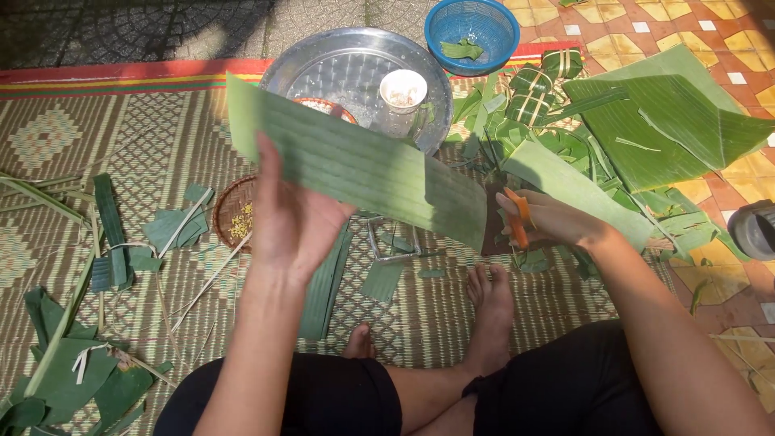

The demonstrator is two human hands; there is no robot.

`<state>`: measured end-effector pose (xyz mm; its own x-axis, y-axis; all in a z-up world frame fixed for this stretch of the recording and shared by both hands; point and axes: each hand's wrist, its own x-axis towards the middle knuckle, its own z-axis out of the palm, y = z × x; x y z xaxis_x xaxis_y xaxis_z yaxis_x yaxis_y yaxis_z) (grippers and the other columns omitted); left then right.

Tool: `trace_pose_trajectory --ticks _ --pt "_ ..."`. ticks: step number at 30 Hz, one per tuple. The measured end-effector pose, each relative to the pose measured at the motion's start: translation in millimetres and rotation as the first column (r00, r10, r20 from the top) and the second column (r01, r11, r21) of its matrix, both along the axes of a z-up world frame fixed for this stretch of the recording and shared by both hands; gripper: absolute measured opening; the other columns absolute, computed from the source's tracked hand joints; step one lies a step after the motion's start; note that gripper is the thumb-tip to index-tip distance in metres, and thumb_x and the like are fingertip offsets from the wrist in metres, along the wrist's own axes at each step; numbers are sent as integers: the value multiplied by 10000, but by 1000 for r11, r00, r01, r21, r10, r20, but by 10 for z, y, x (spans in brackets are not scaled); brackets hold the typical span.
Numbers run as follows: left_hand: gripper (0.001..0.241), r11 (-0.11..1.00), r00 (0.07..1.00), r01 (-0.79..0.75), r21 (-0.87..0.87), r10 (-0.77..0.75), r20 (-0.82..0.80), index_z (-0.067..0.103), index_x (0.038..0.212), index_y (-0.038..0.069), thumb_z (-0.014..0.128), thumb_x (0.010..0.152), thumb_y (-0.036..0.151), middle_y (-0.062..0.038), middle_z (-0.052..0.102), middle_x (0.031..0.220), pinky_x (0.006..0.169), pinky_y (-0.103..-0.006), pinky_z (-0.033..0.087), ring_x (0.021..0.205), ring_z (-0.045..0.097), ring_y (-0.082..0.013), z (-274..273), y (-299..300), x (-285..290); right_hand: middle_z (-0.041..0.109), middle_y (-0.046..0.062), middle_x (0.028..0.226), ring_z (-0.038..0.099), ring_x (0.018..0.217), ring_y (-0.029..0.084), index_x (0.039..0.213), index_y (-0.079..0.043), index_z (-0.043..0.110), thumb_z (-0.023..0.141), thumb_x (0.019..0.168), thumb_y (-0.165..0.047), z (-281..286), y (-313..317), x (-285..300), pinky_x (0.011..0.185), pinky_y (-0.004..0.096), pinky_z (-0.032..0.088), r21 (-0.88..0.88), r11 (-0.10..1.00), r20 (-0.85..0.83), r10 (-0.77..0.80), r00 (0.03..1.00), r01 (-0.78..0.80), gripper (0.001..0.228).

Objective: The person is preparing banana leaves for wrapping food by measuring them against a wooden frame, folding them, and cutting them with scissors.

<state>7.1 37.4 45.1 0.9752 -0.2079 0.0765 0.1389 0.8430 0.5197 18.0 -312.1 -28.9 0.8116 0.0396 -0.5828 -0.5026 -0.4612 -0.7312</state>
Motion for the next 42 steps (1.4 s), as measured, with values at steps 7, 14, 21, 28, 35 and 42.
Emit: trace_pose_trajectory --ticks 7,14,21,28,35,42 --pt "332 987 983 -4 162 34 -180 603 1358 45 571 1031 90 -196 680 1306 942 -673 574 1112 693 -408 -362 -463 -83 538 314 1262 506 1345 478 1448 80 518 540 995 -409 131 563 -213 1017 548 538 242 969 76 -57 995 38 667" --pt "307 996 993 -70 58 64 95 615 1351 114 595 1045 127 -116 648 1377 1101 -786 400 1296 595 -406 -210 -178 -132 526 170 1073 597 1141 324 1468 36 420 449 1045 -417 1 915 -383 1003 568 529 675 737 231 -159 960 -40 621" --pt "313 992 990 -121 -18 122 75 605 1355 74 581 1046 117 -139 628 1403 1141 -805 351 1342 549 -427 -200 -70 -103 582 167 1017 631 1057 297 1325 15 550 527 1024 -395 -112 908 -538 1007 547 516 530 826 354 -9 935 -193 509" --pt "311 992 990 -121 -27 123 69 614 1349 70 587 1040 97 -113 631 1401 1123 -831 341 1336 556 -419 -162 -218 -165 607 168 882 670 892 275 1295 33 546 530 1020 -359 260 1047 -555 897 467 541 507 831 414 1 910 -231 479" --pt "323 995 992 -97 3 96 78 603 1364 85 580 1045 126 -87 623 1416 1131 -818 347 1366 533 -391 -173 -269 -183 601 159 768 663 757 256 1264 56 565 544 1008 -342 305 1050 -558 771 401 522 491 855 417 -62 907 -168 474" --pt "302 994 990 -113 -1 112 83 619 1343 61 563 1050 109 -111 636 1396 1131 -814 354 1348 550 -388 -111 -285 -209 596 168 697 659 667 253 1236 55 600 589 999 -314 235 1059 -540 695 379 524 487 865 402 -103 910 -117 439"
